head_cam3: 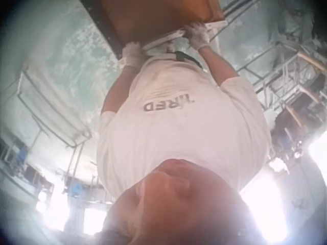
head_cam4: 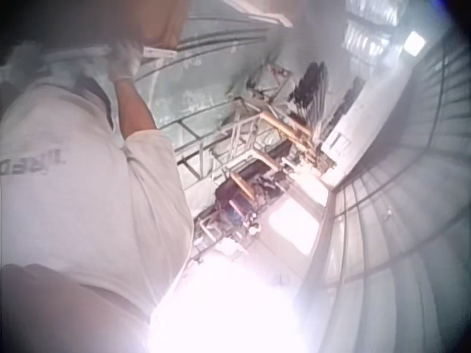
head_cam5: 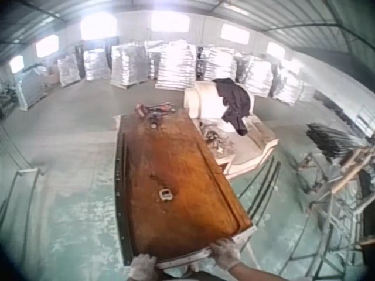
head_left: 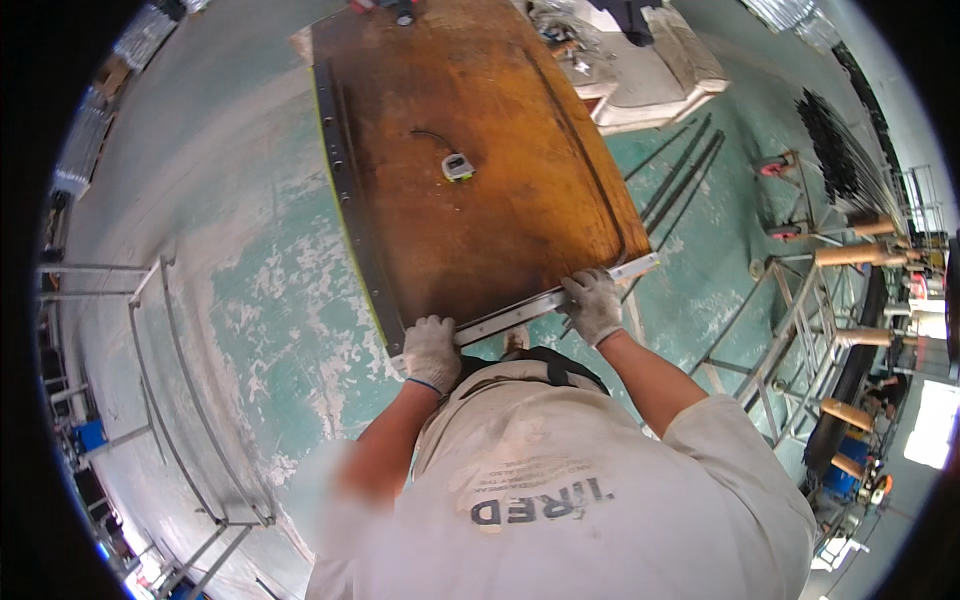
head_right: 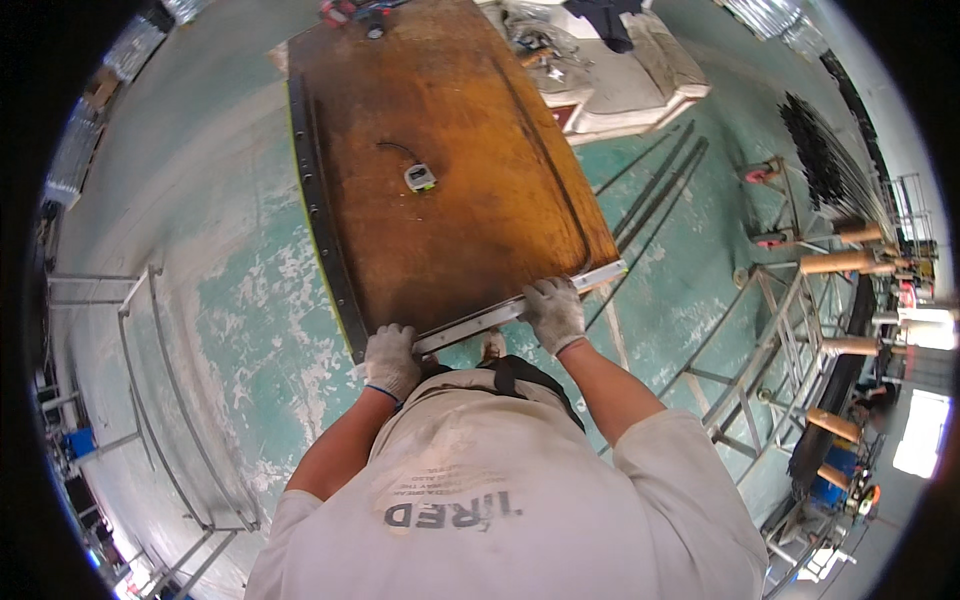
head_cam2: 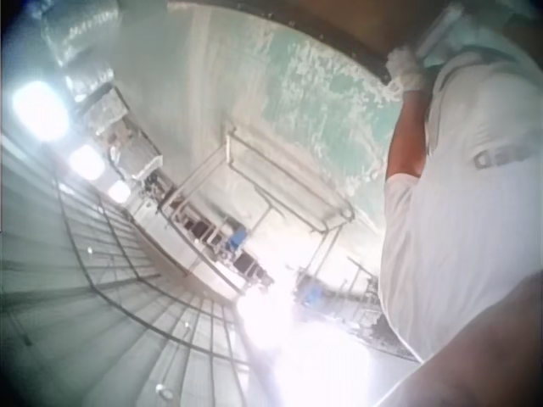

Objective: The person operates a metal rod bending machine to form a curved metal rod, then measures it on a workbench using a tape measure. They later adjust a clamp on a vertical pipe using a wrench.

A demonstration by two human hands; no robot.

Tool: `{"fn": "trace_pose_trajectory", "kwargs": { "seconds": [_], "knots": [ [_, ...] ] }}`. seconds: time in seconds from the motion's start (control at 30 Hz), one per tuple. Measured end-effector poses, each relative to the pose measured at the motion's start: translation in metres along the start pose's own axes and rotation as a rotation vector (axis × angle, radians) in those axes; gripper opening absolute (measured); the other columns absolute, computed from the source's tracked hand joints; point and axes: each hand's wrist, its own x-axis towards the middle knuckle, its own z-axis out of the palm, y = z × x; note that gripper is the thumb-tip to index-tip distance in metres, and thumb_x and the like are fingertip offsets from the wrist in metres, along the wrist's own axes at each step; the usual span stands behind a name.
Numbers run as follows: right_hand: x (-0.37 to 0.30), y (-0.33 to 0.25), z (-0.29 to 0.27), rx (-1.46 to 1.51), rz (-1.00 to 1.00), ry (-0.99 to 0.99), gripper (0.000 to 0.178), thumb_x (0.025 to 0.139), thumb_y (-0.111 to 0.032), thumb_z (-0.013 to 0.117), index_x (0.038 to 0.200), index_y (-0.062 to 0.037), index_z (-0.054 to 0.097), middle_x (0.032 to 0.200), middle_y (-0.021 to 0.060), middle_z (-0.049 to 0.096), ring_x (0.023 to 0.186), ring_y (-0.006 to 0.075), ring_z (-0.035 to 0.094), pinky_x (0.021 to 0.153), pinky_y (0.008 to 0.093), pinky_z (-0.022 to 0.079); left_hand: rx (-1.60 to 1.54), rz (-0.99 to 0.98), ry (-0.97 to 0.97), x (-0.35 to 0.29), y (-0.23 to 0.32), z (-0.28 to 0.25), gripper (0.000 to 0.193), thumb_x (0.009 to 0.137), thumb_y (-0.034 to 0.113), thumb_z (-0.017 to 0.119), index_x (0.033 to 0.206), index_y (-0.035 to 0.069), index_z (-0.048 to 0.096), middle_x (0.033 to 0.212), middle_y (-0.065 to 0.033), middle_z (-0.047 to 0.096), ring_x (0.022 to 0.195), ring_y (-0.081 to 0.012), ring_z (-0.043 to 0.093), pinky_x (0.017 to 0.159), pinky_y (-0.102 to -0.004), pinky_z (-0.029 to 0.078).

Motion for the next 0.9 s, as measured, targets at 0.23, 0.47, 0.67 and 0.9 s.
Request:
{"fn": "trace_pose_trajectory", "kwargs": {
  "seconds": [0.23, 0.47, 0.67, 0.9],
  "knots": [
    [0.002, 0.001, 0.002, -0.014, -0.008, -0.030, 0.054, 0.069, -0.030, 0.099, 0.118, -0.0130, 0.083, 0.115, 0.0093, 0.078, 0.119, 0.0378, 0.070, 0.106, 0.0541, 0.054, 0.002, 0.143, 0.103, -0.005, 0.004, 0.020, 0.029, 0.092, 0.022, 0.075, 0.120, 0.013, 0.077, 0.121, -0.0119, 0.075, 0.119, -0.0329, 0.071, 0.099, -0.0482, 0.057],
    [0.004, -0.004, -0.003, -0.047, -0.031, -0.042, 0.049, 0.071, -0.029, 0.098, 0.115, -0.0124, 0.083, 0.115, 0.0089, 0.079, 0.119, 0.0380, 0.070, 0.107, 0.0544, 0.054, -0.041, 0.090, 0.155, -0.007, 0.004, 0.028, 0.025, 0.094, 0.020, 0.072, 0.117, 0.011, 0.077, 0.118, -0.0127, 0.075, 0.118, -0.0337, 0.070, 0.096, -0.0482, 0.058],
    [0.005, -0.004, -0.003, -0.044, -0.040, -0.066, 0.051, 0.073, -0.025, 0.096, 0.121, -0.0101, 0.083, 0.119, 0.0109, 0.079, 0.120, 0.0396, 0.069, 0.107, 0.0545, 0.054, -0.016, 0.101, 0.133, -0.010, 0.009, 0.024, 0.023, 0.095, 0.020, 0.071, 0.115, 0.011, 0.077, 0.114, -0.0127, 0.075, 0.116, -0.0327, 0.071, 0.093, -0.0482, 0.057],
    [0.001, -0.031, -0.006, -0.039, -0.034, -0.031, 0.052, 0.076, -0.019, 0.093, 0.125, -0.0088, 0.082, 0.123, 0.0124, 0.079, 0.123, 0.0397, 0.069, 0.113, 0.0553, 0.052, -0.067, 0.230, 0.326, -0.018, 0.003, 0.034, 0.023, 0.092, 0.019, 0.071, 0.112, 0.009, 0.077, 0.110, -0.0125, 0.074, 0.111, -0.0329, 0.070, 0.096, -0.0487, 0.056]
  ]
}}
